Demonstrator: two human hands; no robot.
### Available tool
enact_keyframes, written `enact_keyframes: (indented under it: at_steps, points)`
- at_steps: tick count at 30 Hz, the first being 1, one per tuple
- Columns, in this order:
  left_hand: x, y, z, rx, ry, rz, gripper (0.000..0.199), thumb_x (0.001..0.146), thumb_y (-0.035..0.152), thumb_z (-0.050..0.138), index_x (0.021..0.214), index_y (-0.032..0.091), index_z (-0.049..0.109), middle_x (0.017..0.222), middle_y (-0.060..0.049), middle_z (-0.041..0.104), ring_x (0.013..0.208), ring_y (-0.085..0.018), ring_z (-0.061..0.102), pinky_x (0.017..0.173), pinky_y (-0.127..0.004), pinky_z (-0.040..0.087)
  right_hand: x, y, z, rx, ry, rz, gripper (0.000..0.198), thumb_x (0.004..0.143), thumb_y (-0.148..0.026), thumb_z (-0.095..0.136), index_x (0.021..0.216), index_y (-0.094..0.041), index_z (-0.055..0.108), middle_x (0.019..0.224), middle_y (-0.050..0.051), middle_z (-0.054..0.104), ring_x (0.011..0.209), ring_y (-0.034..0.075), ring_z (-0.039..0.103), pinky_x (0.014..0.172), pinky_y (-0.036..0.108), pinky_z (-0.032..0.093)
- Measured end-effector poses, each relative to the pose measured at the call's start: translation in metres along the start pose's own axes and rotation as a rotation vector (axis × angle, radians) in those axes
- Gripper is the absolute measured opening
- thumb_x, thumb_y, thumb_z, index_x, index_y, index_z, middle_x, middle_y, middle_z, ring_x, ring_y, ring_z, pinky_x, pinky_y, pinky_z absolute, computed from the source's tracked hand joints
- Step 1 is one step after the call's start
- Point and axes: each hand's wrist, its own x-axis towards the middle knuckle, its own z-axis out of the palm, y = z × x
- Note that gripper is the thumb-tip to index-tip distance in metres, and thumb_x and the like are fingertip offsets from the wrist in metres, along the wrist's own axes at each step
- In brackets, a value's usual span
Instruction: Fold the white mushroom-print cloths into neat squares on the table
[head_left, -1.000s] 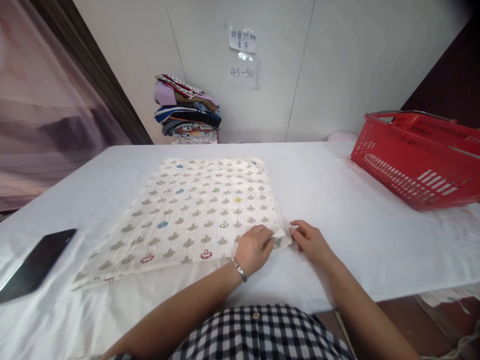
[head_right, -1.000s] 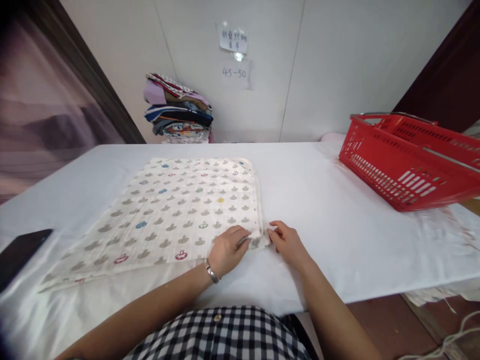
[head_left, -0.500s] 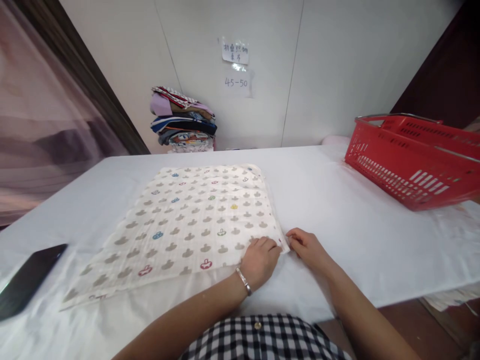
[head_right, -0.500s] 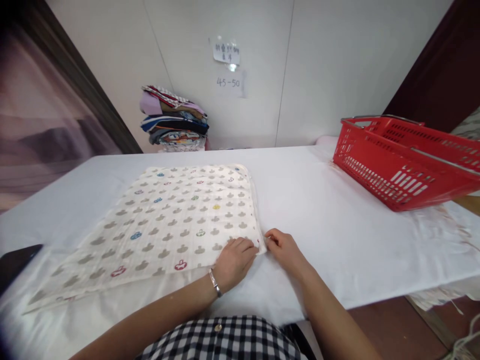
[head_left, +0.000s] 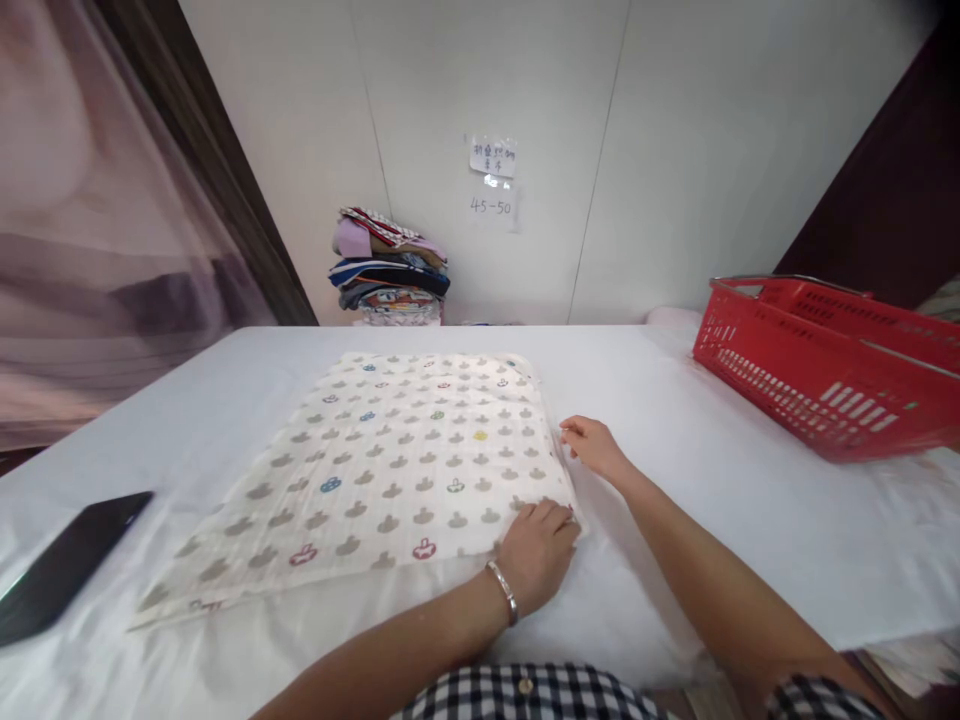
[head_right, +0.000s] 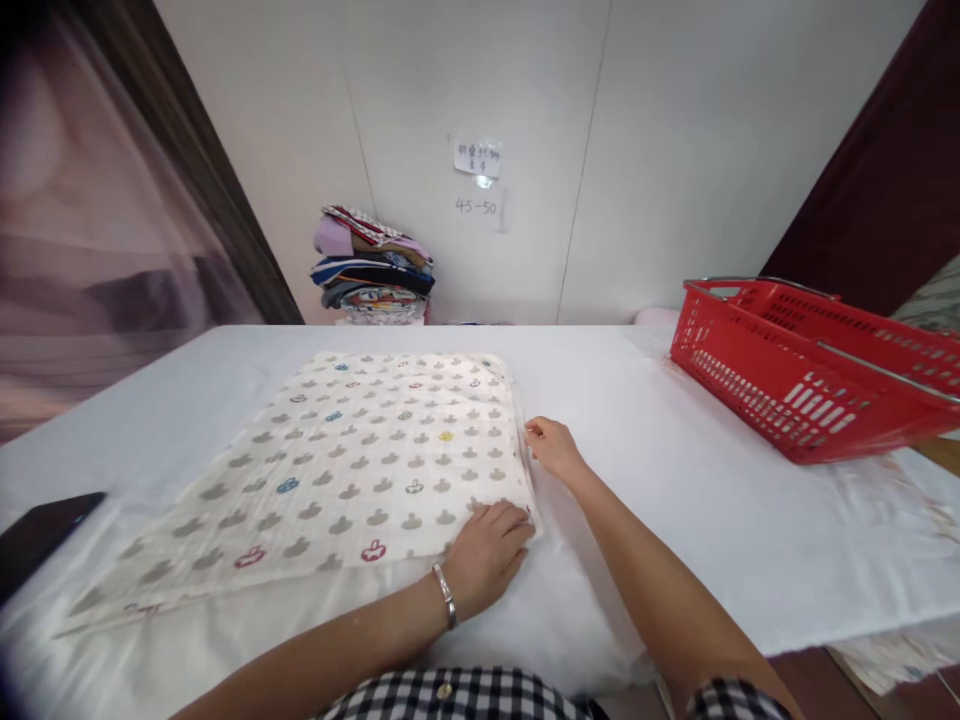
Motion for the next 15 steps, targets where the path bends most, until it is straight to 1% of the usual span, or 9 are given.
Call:
enact_keyframes:
  at_steps: [3, 6, 10, 12, 15]
  points:
    - [-0.002, -0.002, 0.000, -0.034, -0.006, 0.008, 0.018, 0.085, 0.022, 0.050, 0.102, 0.021, 0.054, 0.108, -0.002, 0.056, 0.100, -0.018, 0.046, 0.086, -0.034, 0.037, 0.030, -0.001, 0.016, -0.072, 0.005, 0.045, 0.024, 0.076, -0.019, 0.048, 0.096, -0.014, 0.061, 0.069, 0.001, 0.065, 0.049, 0.009, 0.055, 0.053, 0.021, 0.040]
    - [-0.003, -0.004, -0.001, -0.065, -0.017, 0.003, 0.019, 0.085, 0.022, 0.050, 0.103, 0.021, 0.053, 0.106, -0.002, 0.056, 0.101, -0.018, 0.046, 0.086, -0.034, 0.036, 0.045, -0.004, 0.027, -0.131, 0.019, 0.074, 0.030, 0.074, -0.020, 0.052, 0.101, -0.011, 0.061, 0.073, 0.003, 0.066, 0.052, 0.011, 0.056, 0.057, 0.022, 0.040]
    - [-0.003, -0.006, -0.004, -0.093, -0.038, 0.017, 0.022, 0.085, 0.024, 0.050, 0.107, 0.021, 0.052, 0.108, -0.002, 0.055, 0.102, -0.019, 0.045, 0.087, -0.035, 0.035, 0.048, -0.009, 0.030, -0.200, 0.053, 0.088, 0.039, 0.074, -0.022, 0.054, 0.111, -0.011, 0.057, 0.081, 0.005, 0.067, 0.068, 0.014, 0.060, 0.063, 0.023, 0.039]
    - [-0.003, -0.006, -0.006, -0.110, -0.047, 0.017, 0.023, 0.084, 0.024, 0.051, 0.107, 0.021, 0.052, 0.108, -0.002, 0.055, 0.102, -0.019, 0.045, 0.088, -0.035, 0.035, 0.047, -0.010, 0.030, -0.233, 0.062, 0.086, 0.041, 0.073, -0.023, 0.055, 0.113, -0.011, 0.056, 0.084, 0.005, 0.067, 0.076, 0.016, 0.060, 0.066, 0.023, 0.038]
    - [-0.003, -0.006, -0.007, -0.136, -0.044, 0.007, 0.024, 0.083, 0.025, 0.053, 0.107, 0.021, 0.052, 0.110, -0.003, 0.054, 0.103, -0.020, 0.044, 0.090, -0.035, 0.034, 0.045, -0.011, 0.030, -0.274, 0.055, 0.080, 0.042, 0.073, -0.026, 0.057, 0.113, -0.013, 0.056, 0.087, 0.005, 0.066, 0.081, 0.016, 0.059, 0.067, 0.023, 0.038]
